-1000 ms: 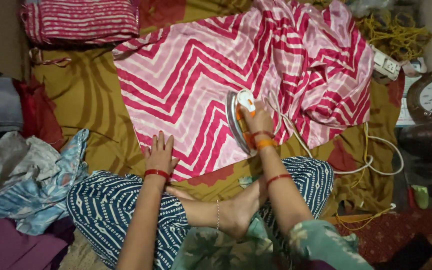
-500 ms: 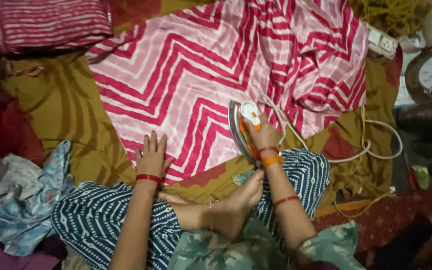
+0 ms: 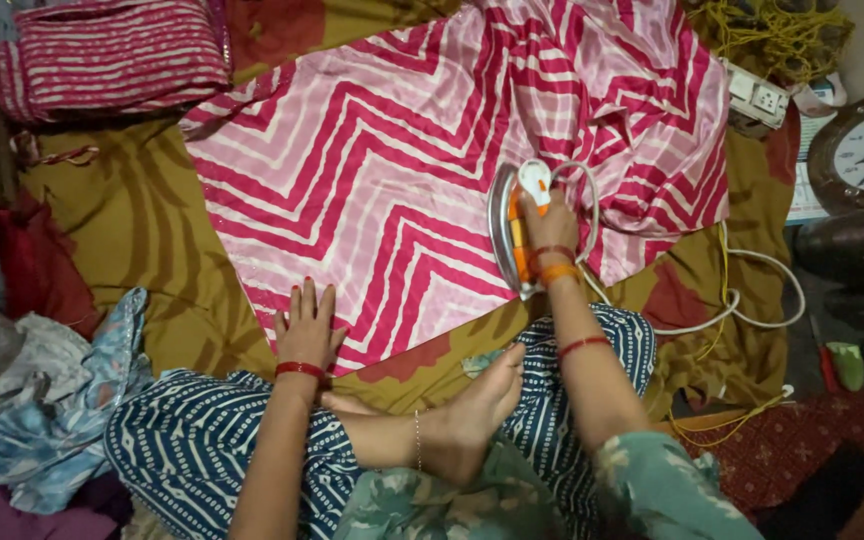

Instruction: The recorder irons a pink and white chevron patterned cloth on a bed and then folds it.

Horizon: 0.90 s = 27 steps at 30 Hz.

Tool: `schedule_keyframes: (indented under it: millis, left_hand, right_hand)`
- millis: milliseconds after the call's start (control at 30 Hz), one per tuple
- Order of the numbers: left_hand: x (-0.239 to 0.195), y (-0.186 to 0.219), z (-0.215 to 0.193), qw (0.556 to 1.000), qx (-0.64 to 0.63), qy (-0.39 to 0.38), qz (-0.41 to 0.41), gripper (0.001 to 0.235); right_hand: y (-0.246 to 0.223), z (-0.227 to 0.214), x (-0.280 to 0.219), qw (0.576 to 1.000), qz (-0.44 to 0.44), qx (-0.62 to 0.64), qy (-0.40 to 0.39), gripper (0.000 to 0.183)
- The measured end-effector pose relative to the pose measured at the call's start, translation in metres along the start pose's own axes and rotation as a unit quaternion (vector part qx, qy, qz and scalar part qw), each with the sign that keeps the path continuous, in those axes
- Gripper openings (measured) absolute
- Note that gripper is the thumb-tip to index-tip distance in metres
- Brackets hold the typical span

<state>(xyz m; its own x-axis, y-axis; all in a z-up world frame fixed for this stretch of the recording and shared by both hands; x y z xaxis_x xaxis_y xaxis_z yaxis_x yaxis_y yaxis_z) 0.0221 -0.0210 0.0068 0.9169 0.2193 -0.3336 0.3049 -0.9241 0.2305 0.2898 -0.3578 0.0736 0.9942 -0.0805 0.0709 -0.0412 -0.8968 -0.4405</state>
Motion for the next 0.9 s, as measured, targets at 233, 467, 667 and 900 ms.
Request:
schedule_keyframes:
  millis: [233,467,667,900]
  left_hand:
    - [0.015,0.007,0.001,1.0,-0.004,-0.01,0.017,0.085]
    - [0.016,0.015,0.001,0.999,0.007,0.031,-0.004,0.083]
    - [0.01,0.008,0.008,1.0,0.009,0.024,-0.001,0.084]
    - [0.0,0.006,0.011,1.0,-0.014,-0.019,-0.02,0.088]
  right_hand:
    - [0.021,-0.011,-0.049,0.999,-0.025,-0.03,-0.011,0.058]
    - [0.03,-0.005,-0.008,0.997,-0.017,-0.062,-0.033,0.057]
    - [0.007,-0.013,0.019,0.999,0.006,-0.034,0.011,0.057]
    - [0.024,-0.014,-0.035,1.0,0.019,-0.019,-0.012,0.057]
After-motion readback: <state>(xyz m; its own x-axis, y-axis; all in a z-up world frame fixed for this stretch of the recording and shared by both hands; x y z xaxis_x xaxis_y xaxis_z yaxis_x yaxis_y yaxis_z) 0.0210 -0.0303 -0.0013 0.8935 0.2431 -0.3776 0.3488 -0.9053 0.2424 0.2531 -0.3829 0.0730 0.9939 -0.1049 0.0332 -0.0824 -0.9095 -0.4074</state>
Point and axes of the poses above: each hand's wrist, its own x-axis towards the middle knuckle, its own z-axis out of the palm, y = z × x, the point moved 2 cm from there along x, towards the middle knuckle, and after that the axes turned 3 degrees about -x, right-handed, at the moved point
